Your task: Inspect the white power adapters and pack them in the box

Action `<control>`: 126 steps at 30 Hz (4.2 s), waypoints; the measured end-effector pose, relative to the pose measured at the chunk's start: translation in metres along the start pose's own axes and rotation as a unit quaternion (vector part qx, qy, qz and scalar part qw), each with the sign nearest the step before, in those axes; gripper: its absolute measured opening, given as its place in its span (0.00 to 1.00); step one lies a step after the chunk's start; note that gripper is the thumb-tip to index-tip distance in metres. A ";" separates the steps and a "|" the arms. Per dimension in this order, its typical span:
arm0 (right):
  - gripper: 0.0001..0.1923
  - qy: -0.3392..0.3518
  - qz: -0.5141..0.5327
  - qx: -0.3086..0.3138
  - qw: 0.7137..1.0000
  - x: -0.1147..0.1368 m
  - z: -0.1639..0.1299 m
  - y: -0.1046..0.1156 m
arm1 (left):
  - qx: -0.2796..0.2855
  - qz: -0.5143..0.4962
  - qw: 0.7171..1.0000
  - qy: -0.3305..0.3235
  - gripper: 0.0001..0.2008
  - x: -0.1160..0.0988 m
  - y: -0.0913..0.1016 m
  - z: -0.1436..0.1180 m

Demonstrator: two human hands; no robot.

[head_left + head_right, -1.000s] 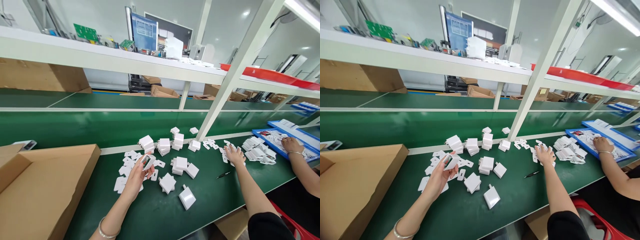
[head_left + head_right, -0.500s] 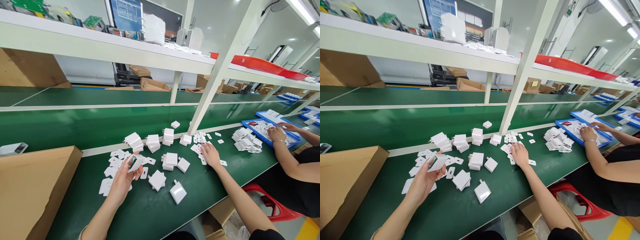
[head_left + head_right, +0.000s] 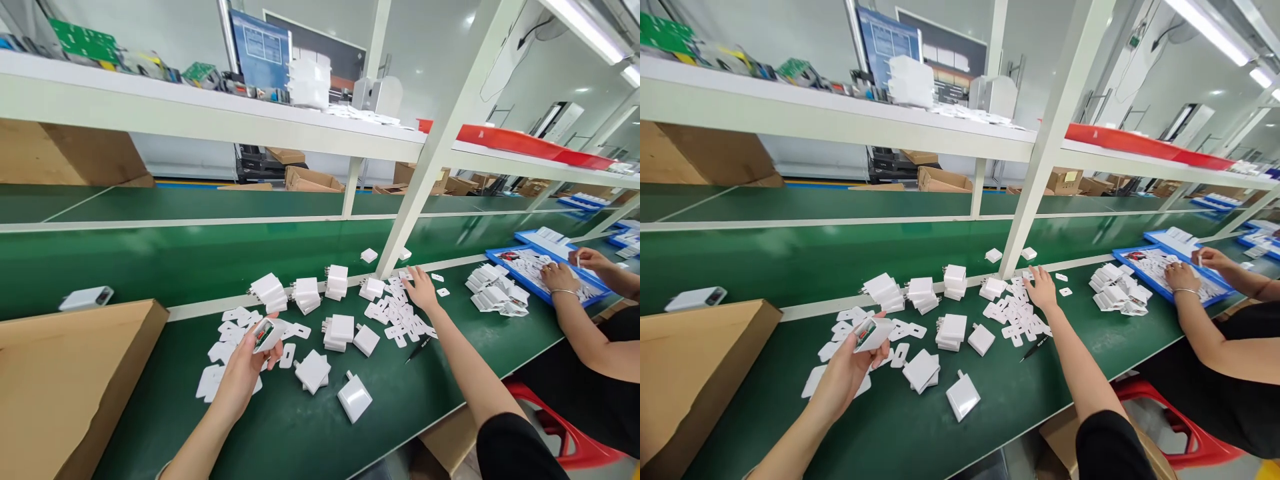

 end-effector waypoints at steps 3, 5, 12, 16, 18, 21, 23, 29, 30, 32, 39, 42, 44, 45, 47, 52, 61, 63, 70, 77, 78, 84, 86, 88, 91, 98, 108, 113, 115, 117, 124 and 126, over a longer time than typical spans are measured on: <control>0.32 0.010 -0.016 0.068 0.998 0.006 0.020 -0.016 | -0.005 0.009 1.000 0.001 0.36 0.001 0.000 0.001; 0.33 0.014 -0.021 0.092 0.995 0.008 0.020 -0.025 | -0.014 0.010 1.000 -0.003 0.37 0.001 0.002 0.003; 0.33 0.035 -0.012 0.084 0.996 -0.011 -0.017 -0.019 | -0.062 0.023 0.998 0.018 0.37 -0.002 0.009 0.007; 0.38 -0.063 -0.037 0.011 0.997 -0.049 -0.001 0.008 | -0.076 0.019 0.997 0.025 0.38 -0.005 0.010 0.007; 0.39 -0.119 -0.044 0.002 0.992 -0.068 0.012 0.019 | -0.086 0.024 0.995 0.035 0.40 -0.006 0.010 0.008; 0.40 -0.155 -0.041 0.023 0.987 -0.085 0.023 0.022 | -0.088 0.028 0.995 0.043 0.44 -0.005 0.011 0.011; 0.39 -0.129 -0.032 0.044 0.990 -0.084 0.019 0.017 | -0.087 0.030 0.995 0.048 0.45 -0.003 0.012 0.014; 0.33 0.047 0.022 0.131 0.990 -0.059 -0.032 -0.002 | -0.078 0.050 0.994 0.056 0.38 0.001 0.015 0.011; 0.31 0.061 0.031 0.141 0.988 -0.056 -0.042 -0.003 | -0.076 0.050 0.994 0.052 0.37 0.002 0.015 0.009; 0.30 0.078 0.046 0.157 0.983 -0.051 -0.057 0.000 | -0.077 0.056 0.994 0.047 0.37 0.002 0.014 0.006; 0.27 0.117 0.062 0.182 0.974 -0.034 -0.055 0.020 | -0.092 0.047 0.994 0.035 0.38 0.004 0.007 0.001; 0.20 0.126 0.056 0.200 0.970 -0.030 -0.042 0.028 | -0.094 0.051 0.994 0.016 0.37 0.007 0.004 0.002; 0.14 0.121 0.053 0.213 0.968 -0.029 -0.035 0.034 | -0.088 0.051 0.995 0.005 0.36 0.009 0.003 0.002; 0.11 0.117 0.053 0.220 0.967 -0.029 -0.032 0.036 | -0.082 0.048 0.996 0.000 0.37 0.011 0.003 0.003; 0.09 0.108 0.055 0.234 0.965 -0.031 -0.029 0.041 | -0.064 0.044 0.997 -0.014 0.37 0.013 0.003 0.004; 0.11 0.072 0.063 0.232 0.968 -0.039 -0.028 0.042 | -0.026 0.056 0.997 -0.053 0.36 0.018 0.010 0.012; 0.13 -0.009 0.030 0.130 0.991 -0.031 -0.041 0.038 | 0.041 0.102 0.987 -0.117 0.39 0.021 0.009 0.019; 0.11 -0.025 0.032 0.122 0.992 -0.024 -0.042 0.039 | 0.052 0.093 0.988 -0.115 0.39 0.021 0.007 0.019; 0.13 -0.029 0.060 0.039 0.997 0.014 -0.045 0.059 | 0.068 0.070 0.989 -0.113 0.39 0.019 0.007 0.020; 0.15 0.230 0.187 0.039 0.954 0.172 -0.115 0.101 | 0.116 0.070 0.987 -0.085 0.36 0.014 0.003 0.013; 0.12 0.287 0.200 0.072 0.934 0.202 -0.129 0.104 | 0.127 0.071 0.986 -0.085 0.36 0.014 0.002 0.010; 0.12 0.436 0.291 0.145 0.839 0.303 -0.165 0.086 | 0.178 0.071 0.979 -0.071 0.35 0.011 -0.005 0.000; 0.13 0.448 0.293 0.144 0.832 0.308 -0.164 0.075 | 0.175 0.067 0.979 -0.079 0.35 0.007 -0.005 -0.001; 0.13 0.451 0.300 0.137 0.829 0.308 -0.160 0.069 | 0.178 0.066 0.977 -0.101 0.33 0.001 -0.006 -0.002; 0.11 0.454 0.302 0.141 0.826 0.308 -0.157 0.066 | 0.173 0.080 0.974 -0.124 0.29 -0.007 -0.009 -0.004; 0.20 0.294 0.255 0.216 0.896 0.308 -0.158 0.059 | 0.186 0.094 0.967 -0.144 0.28 -0.015 -0.014 -0.013; 0.22 0.274 0.303 0.271 0.871 0.312 -0.159 0.057 | 0.184 0.114 0.957 -0.194 0.29 -0.016 -0.012 -0.015; 0.22 0.305 0.246 0.283 0.875 0.310 -0.146 0.063 | 0.134 0.139 0.963 -0.189 0.27 0.001 -0.011 -0.009; 0.24 0.313 0.229 0.249 0.887 0.298 -0.109 0.065 | 0.105 0.140 0.966 -0.190 0.28 0.007 -0.007 -0.005; 0.29 0.294 0.204 0.175 0.917 0.278 -0.051 0.063 | 0.057 0.145 0.968 -0.197 0.28 0.011 0.000 0.002; 0.28 0.255 0.002 0.184 0.949 0.230 0.112 0.013 | -0.052 0.247 0.917 -0.308 0.27 0.025 0.018 0.025; 0.28 0.274 -0.048 0.220 0.935 0.227 0.118 -0.003 | -0.047 0.272 0.905 -0.323 0.26 0.031 0.015 0.027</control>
Point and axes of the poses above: each hand's wrist, its own z-axis towards the middle knuckle, its own y-axis out of the back of the hand, x = y × z, the point moved 1 cm from there along z, towards the middle knuckle, and after that the axes turned 2 degrees about x, right-handed, at the moved point
